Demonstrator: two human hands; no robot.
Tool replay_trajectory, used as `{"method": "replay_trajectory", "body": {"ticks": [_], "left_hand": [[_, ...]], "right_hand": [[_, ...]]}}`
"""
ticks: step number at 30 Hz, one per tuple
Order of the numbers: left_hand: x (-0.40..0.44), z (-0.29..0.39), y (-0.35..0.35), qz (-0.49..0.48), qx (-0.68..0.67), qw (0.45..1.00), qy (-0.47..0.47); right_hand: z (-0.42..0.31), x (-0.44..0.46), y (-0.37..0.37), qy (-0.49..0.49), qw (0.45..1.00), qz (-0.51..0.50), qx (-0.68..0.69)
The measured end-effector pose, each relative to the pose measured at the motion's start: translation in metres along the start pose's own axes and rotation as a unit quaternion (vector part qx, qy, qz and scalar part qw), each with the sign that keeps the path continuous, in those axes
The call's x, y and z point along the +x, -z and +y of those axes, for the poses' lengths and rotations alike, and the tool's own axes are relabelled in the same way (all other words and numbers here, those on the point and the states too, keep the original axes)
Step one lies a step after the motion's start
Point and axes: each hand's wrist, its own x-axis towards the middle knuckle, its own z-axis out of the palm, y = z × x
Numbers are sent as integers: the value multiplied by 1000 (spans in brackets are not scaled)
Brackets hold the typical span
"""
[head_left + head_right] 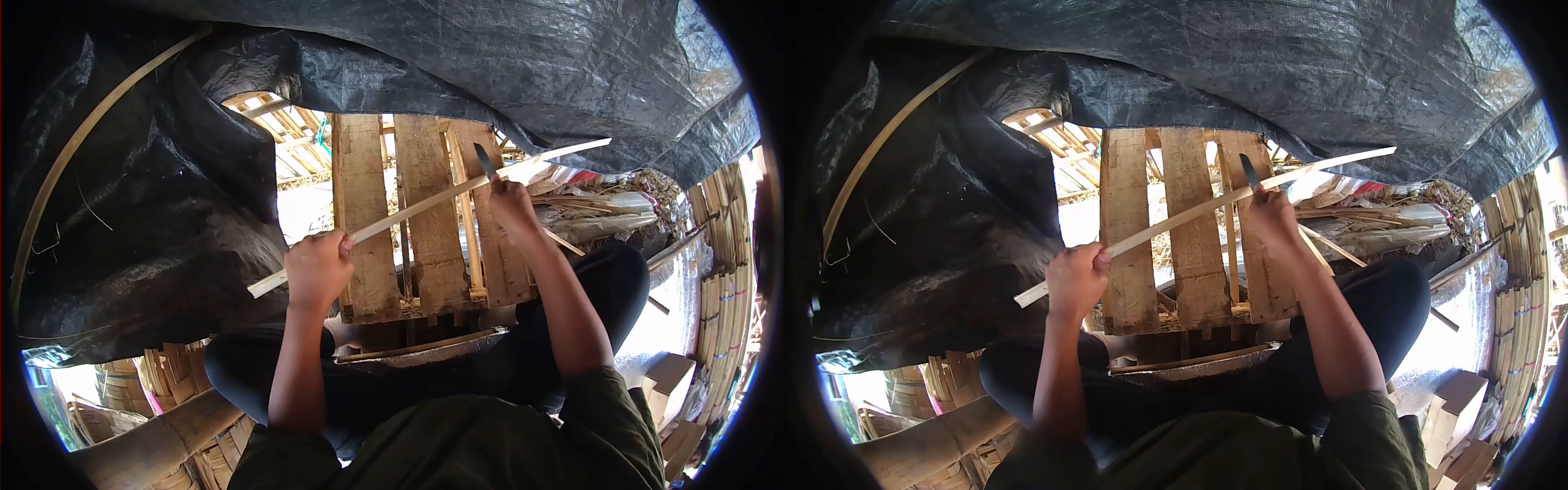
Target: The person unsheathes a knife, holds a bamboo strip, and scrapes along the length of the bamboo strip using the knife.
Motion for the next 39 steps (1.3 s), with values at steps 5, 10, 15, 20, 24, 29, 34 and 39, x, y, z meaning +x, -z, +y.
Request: {"method": "replay_trajectory", "body": {"ticks": [5, 10, 15, 20, 24, 29, 34, 39], "left_hand": [[1, -7, 3, -1, -38, 999, -19], [1, -4, -2, 4, -19, 1000, -19], [1, -5, 5, 11, -21, 1000, -19], [-4, 8, -1, 6, -20, 1000, -17], [-4, 3, -2, 10, -24, 999, -23], [-3, 12, 1, -9, -41, 999, -14], [-2, 5, 6, -2, -23, 1000, -7], [-1, 5, 8, -29, -20, 999, 26]], "right_hand": [[0, 2, 4, -6, 999, -37, 9], [30, 3, -33, 113, 987, -47, -106], [-9, -9, 6, -18, 999, -35, -4], [-6, -28, -34, 55, 994, -90, 1], [-26, -30, 1, -76, 981, -102, 150], [-9, -47, -39, 31, 994, -93, 56], [0, -22, -7, -11, 989, -106, 105], [-2, -51, -35, 32, 987, -137, 74]]}}
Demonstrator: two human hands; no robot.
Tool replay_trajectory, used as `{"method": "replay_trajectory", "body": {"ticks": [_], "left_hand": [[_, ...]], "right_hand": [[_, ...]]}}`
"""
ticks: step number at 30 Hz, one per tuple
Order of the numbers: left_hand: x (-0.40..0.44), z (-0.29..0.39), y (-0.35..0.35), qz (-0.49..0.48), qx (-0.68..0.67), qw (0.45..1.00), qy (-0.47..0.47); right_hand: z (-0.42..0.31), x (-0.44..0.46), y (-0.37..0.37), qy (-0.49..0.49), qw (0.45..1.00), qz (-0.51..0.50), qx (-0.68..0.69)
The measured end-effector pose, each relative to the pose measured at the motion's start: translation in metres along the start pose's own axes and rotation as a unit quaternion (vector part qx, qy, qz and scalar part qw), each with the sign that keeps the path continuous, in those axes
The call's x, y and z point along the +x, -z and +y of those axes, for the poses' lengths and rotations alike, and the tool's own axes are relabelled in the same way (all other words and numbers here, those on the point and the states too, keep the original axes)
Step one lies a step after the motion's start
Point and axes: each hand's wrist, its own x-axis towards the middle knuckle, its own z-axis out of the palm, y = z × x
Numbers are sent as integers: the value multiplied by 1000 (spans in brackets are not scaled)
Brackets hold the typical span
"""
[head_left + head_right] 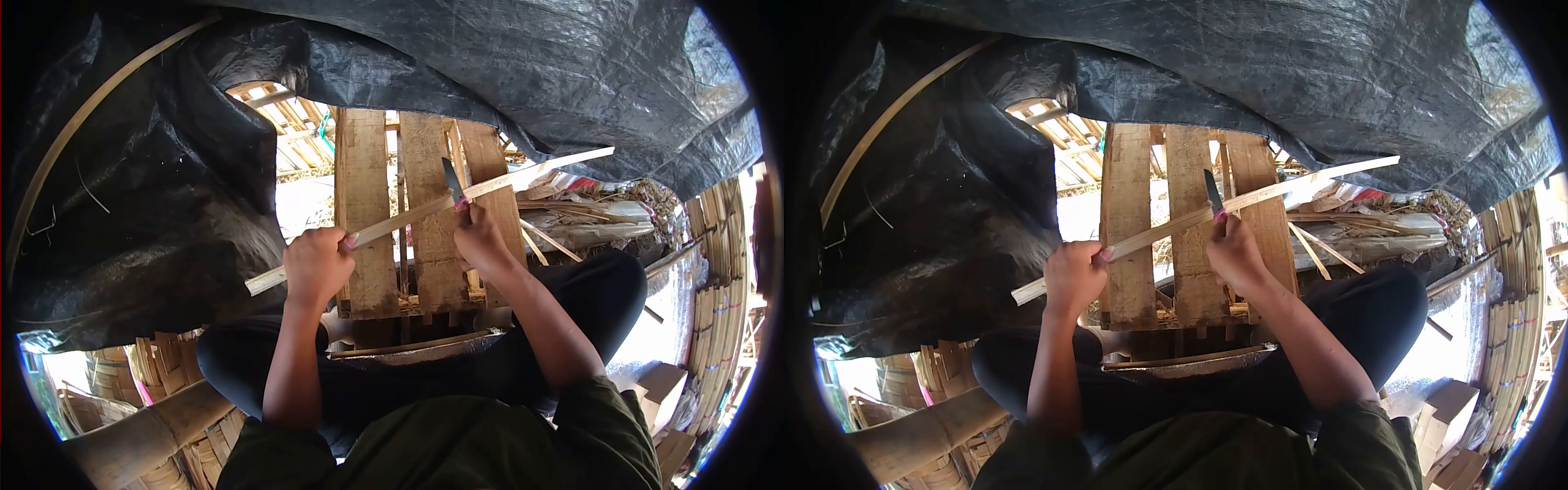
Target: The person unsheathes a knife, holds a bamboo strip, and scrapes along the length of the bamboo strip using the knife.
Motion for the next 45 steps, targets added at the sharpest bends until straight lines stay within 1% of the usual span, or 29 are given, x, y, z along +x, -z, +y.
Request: {"method": "replay_trajectory", "body": {"ticks": [1, 3, 4, 5, 7, 8, 9, 11, 12, 13, 15, 17, 18, 19, 21, 22, 24, 26, 27, 29, 30, 33, 34, 35, 37, 39, 42, 43, 45], "left_hand": [[-2, -2, 0, 6, -14, 1000, 9], [-3, -6, -2, 16, -9, 1000, 0], [-3, -6, -3, 25, -7, 1000, -13], [-3, -2, -2, 24, -7, 1000, -16], [-3, 12, -2, 5, -21, 1000, -8], [-3, 14, -7, -4, -13, 1000, 0], [-5, 11, -9, -5, -14, 1000, 2], [-3, 2, -8, -4, -43, 999, -8], [-2, 1, -6, -5, -43, 999, -9], [-2, 1, -3, 11, -25, 1000, -6], [-1, 3, 0, 25, -9, 1000, -5], [0, 7, -1, 3, -5, 1000, 2], [-1, 4, -1, 5, -5, 1000, 8], [-2, 0, -2, 18, -13, 1000, 0], [-3, -3, 0, 30, -19, 999, -11], [-3, -1, 2, 30, -15, 999, -8], [-4, 4, 1, 27, -12, 1000, -6], [-7, 14, -7, 36, -17, 999, -11], [-7, 13, -9, 36, -18, 999, -7], [-7, 10, -10, 33, -29, 999, -10], [-7, 8, -9, 33, -27, 999, -10], [-5, 9, -5, 38, -26, 999, -5], [-6, 12, -6, 35, -30, 999, -8], [-6, 15, -8, 33, -34, 999, -11], [-7, 16, -9, 28, -32, 999, -9], [-7, 15, -9, 22, -30, 999, -9], [-5, 12, -7, 28, -22, 999, -6], [-4, 15, -8, 22, -27, 999, -8], [-4, 18, -10, 17, -34, 999, -8]], "right_hand": [[0, 2, 1, 1, 1000, -4, -2], [-1, 10, 15, -101, 988, 31, 109], [-4, 12, 31, -97, 992, 30, 74], [12, 24, 44, -66, 991, 4, 118], [3, 14, 13, -76, 993, 85, -11], [2, 3, 1, -65, 998, 20, -3], [-1, -1, 4, -66, 998, 19, -5], [-9, -1, 12, -77, 995, -52, 37], [4, 13, 21, -81, 990, -7, 112], [0, 16, 32, -90, 991, 33, 97], [8, 21, 41, -50, 995, 11, 83], [2, 5, -2, 1, 994, 89, -59], [-17, -10, -5, -8, 998, -30, -50], [-16, -9, -5, -7, 998, -34, -52], [-13, -2, 6, -80, 995, -38, 52], [-6, 8, 15, -102, 992, 8, 71], [8, 16, 12, -88, 993, 34, 66], [-9, -4, -7, -42, 997, 63, 25], [-8, -7, -8, -41, 997, 60, 22], [-7, -8, -9, -40, 994, -65, 84], [-4, -5, -4, -40, 993, -66, 85], [12, 13, 26, -90, 966, -16, 241], [-9, 2, 14, -136, 969, 29, 203], [-15, -6, -1, -136, 969, 29, 202], [-13, -23, -22, -64, 990, -38, 121], [-5, -10, -7, -84, 984, -67, 142], [1, -5, 15, -65, 967, 25, 243], [-1, -7, 8, -64, 968, 26, 243], [-6, -21, -20, -52, 997, -10, 50]]}}
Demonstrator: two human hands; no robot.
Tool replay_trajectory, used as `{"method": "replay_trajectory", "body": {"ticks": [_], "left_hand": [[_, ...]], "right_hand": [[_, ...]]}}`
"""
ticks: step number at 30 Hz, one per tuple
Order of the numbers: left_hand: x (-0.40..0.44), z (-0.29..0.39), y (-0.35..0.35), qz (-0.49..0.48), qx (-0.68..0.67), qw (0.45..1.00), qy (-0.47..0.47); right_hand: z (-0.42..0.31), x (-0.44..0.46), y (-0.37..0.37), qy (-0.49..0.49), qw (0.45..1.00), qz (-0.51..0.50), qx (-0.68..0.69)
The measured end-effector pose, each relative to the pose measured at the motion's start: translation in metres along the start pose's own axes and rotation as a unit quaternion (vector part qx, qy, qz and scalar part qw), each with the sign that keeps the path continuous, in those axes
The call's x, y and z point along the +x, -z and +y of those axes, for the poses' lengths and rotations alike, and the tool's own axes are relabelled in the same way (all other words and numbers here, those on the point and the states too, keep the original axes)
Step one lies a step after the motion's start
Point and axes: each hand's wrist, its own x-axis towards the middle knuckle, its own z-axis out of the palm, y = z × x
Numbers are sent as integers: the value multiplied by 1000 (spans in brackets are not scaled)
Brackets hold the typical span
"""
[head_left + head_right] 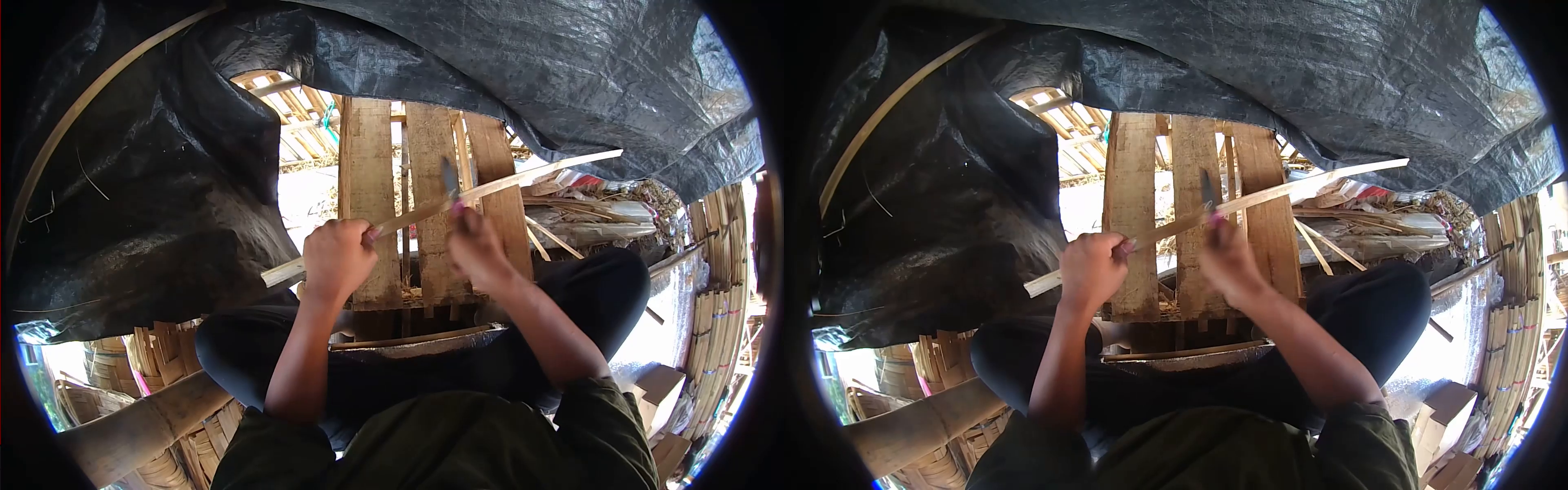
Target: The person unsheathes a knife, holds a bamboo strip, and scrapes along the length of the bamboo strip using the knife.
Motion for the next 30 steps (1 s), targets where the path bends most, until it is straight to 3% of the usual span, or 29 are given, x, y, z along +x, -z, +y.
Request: {"method": "replay_trajectory", "body": {"ticks": [2, 4, 5, 8, 10, 12, 14, 16, 17, 18, 20, 21, 26, 30], "left_hand": [[-1, 1, -2, 0, -8, 1000, -11], [0, -2, 2, 8, -4, 1000, -7], [1, -3, 3, 17, -1, 1000, -4], [1, 3, 0, -8, 2, 1000, -9], [-1, 7, -6, -4, -1, 1000, -8], [-2, 6, -8, -2, -3, 1000, -6], [0, 1, -5, 10, 0, 1000, -15], [0, 1, -1, -3, -2, 1000, -8], [0, 2, 0, -14, -5, 1000, 0], [0, 4, -1, -13, -7, 1000, 1], [-3, 11, -5, -18, -9, 1000, -9], [-3, 9, -5, -18, -8, 1000, -8], [0, 2, 0, -3, -17, 1000, -2], [-2, 15, -4, -30, 7, 999, -20]], "right_hand": [[0, -6, -5, 33, 998, -39, 47], [-13, -7, 12, -30, 990, -43, 131], [-5, 6, 19, -20, 983, 18, 179], [-13, 1, 15, -28, 985, 68, 154], [-8, -12, -1, -14, 997, 7, 72], [-11, -18, -6, -59, 980, -167, 93], [-2, -11, 5, -54, 978, -139, 146], [3, -2, 15, 7, 978, 11, 210], [4, 1, 14, -19, 977, 35, 209], [4, -3, 4, -19, 977, 36, 207], [4, -18, -19, 20, 999, -26, 29], [-4, -23, -17, 13, 992, -124, 26], [3, -2, 1, -17, 989, 2, 147], [-1, -19, -15, 30, 999, -28, 6]]}}
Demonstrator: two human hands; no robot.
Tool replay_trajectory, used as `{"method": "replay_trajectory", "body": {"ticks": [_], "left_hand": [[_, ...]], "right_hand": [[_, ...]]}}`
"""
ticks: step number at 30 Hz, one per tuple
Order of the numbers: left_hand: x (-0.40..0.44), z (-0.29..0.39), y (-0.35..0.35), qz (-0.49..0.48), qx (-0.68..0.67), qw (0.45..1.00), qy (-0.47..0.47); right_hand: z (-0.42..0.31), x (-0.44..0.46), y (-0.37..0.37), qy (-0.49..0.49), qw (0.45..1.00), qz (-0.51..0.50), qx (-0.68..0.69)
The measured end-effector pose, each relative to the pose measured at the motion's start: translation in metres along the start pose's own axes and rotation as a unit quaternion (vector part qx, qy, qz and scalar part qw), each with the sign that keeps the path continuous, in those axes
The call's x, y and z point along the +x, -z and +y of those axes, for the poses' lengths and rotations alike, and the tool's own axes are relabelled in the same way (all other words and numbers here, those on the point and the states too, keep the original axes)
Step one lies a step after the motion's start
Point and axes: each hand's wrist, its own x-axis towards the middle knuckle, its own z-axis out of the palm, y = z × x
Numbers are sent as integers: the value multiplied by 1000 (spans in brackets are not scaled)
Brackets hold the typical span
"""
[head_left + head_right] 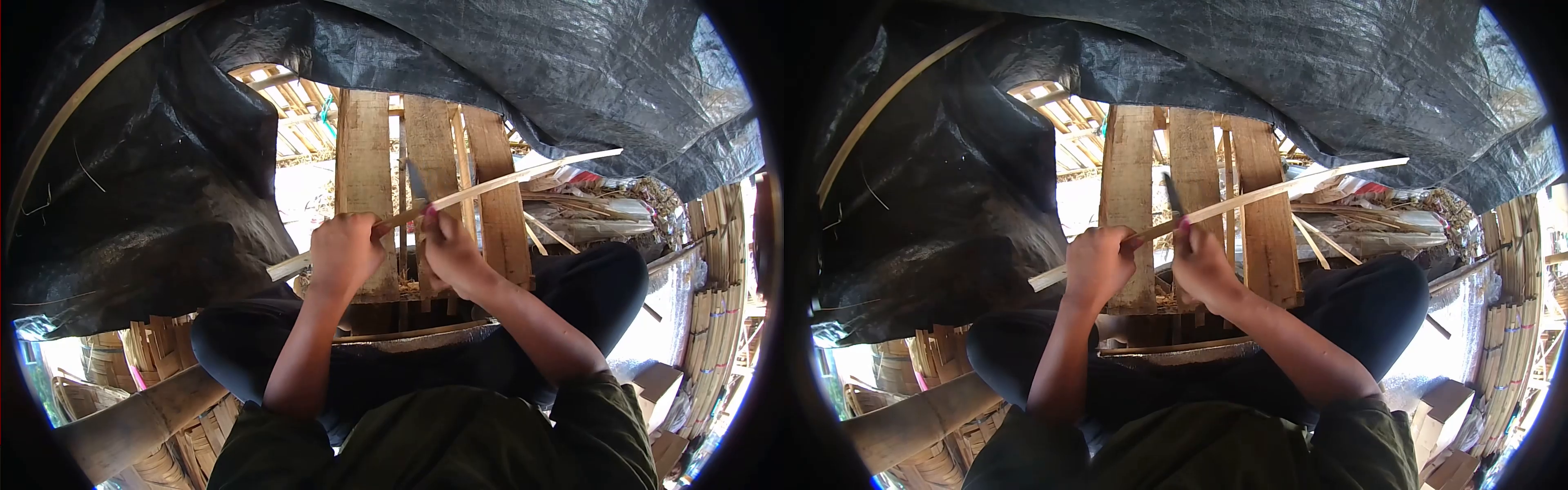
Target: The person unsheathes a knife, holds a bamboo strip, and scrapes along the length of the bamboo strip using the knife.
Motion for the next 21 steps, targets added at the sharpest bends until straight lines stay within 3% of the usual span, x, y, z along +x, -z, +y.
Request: {"method": "replay_trajectory", "body": {"ticks": [2, 4, 5, 6, 12, 14, 15, 17, 21], "left_hand": [[1, -2, 2, -11, -19, 1000, 1], [0, -4, 6, -13, -26, 1000, 4], [-1, -4, 8, -17, -35, 999, 8], [-3, -4, 9, -16, -35, 999, 7], [-8, -3, 11, -45, -57, 997, -29], [-9, -1, 22, 55, -102, 989, -92], [-10, -5, 29, 56, -101, 989, -94], [-15, -17, 47, 44, 35, 996, -76], [-25, -20, 66, 19, 53, 998, -42]], "right_hand": [[-5, 1, 7, -75, 978, -158, 116], [3, 11, 24, -49, 987, -122, 88], [12, 21, 29, 177, 982, 9, -57], [10, 24, 31, 387, 890, 139, -197], [15, 42, 47, 388, 857, 100, -326], [13, 45, 54, 381, 851, 111, -344], [9, 46, 59, 365, 846, 118, -371], [8, 53, 67, 348, 841, 124, -395], [6, 58, 71, 396, 849, 112, -333]]}}
